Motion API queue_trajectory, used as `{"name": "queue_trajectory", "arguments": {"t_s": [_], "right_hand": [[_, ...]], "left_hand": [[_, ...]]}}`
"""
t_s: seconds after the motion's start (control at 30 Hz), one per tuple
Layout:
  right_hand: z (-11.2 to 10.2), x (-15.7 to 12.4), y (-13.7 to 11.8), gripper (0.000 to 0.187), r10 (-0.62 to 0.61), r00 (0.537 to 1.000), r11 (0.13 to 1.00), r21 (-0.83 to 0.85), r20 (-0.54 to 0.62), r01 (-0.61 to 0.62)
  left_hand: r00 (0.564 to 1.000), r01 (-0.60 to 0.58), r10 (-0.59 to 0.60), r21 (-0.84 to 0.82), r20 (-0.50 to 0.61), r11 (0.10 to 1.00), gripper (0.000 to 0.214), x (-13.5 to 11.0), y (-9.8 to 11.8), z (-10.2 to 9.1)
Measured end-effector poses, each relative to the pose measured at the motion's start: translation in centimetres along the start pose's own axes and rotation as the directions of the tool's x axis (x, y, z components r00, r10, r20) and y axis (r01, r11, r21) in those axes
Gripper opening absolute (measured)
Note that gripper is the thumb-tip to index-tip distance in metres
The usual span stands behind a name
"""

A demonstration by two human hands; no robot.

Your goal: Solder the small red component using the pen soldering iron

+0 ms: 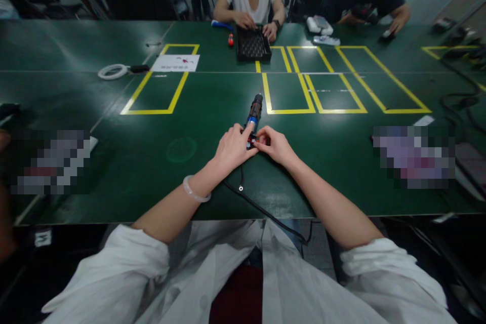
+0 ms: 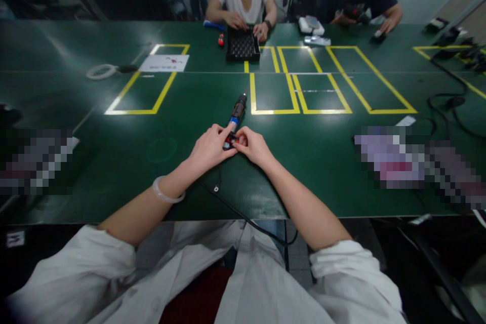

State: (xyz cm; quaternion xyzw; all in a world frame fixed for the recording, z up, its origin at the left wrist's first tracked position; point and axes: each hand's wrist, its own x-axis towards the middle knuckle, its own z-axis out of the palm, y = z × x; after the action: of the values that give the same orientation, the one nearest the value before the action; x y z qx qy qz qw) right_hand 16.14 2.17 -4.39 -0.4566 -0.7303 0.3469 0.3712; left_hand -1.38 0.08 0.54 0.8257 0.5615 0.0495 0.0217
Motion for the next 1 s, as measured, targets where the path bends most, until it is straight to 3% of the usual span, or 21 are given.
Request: {"name": "queue_trajectory", "arguments": {"t_s": [0.17,0.47,0.63,0.83,1.0], "right_hand": [[-0.1,-0.2,-0.3,0.009,-0.011,1.0,1.0,-0.023,-0.016,0.01],[0.0,-0.4,0.3,0.022,-0.061,0.998,0.998,0.028,0.019,0.06],[-0.4,-0.4,0.7,0.02,-0.059,0.998,0.996,0.062,0.029,0.057],[-1.1,-0.4,0.7,0.015,-0.029,0.999,0.999,0.031,0.029,0.028],[-1.2,-0.4,0.3,0.014,-0.034,0.999,0.999,-0.014,0.035,0.035]], "left_hand": [[0.999,-0.005,0.004,-0.022,-0.043,1.0,0.069,-0.2,-0.2,0.4],[0.994,0.102,-0.104,-0.056,-0.039,0.993,0.061,-0.1,0.2,0.3],[0.997,0.08,-0.081,-0.063,-0.018,0.995,0.064,-0.1,-0.8,-0.1],[0.993,0.113,-0.113,-0.003,0.025,0.994,0.067,-1.3,-5.2,-1.1],[0.967,0.249,-0.251,0.053,0.03,0.967,0.068,-2.9,-12.5,-1.7]]}}
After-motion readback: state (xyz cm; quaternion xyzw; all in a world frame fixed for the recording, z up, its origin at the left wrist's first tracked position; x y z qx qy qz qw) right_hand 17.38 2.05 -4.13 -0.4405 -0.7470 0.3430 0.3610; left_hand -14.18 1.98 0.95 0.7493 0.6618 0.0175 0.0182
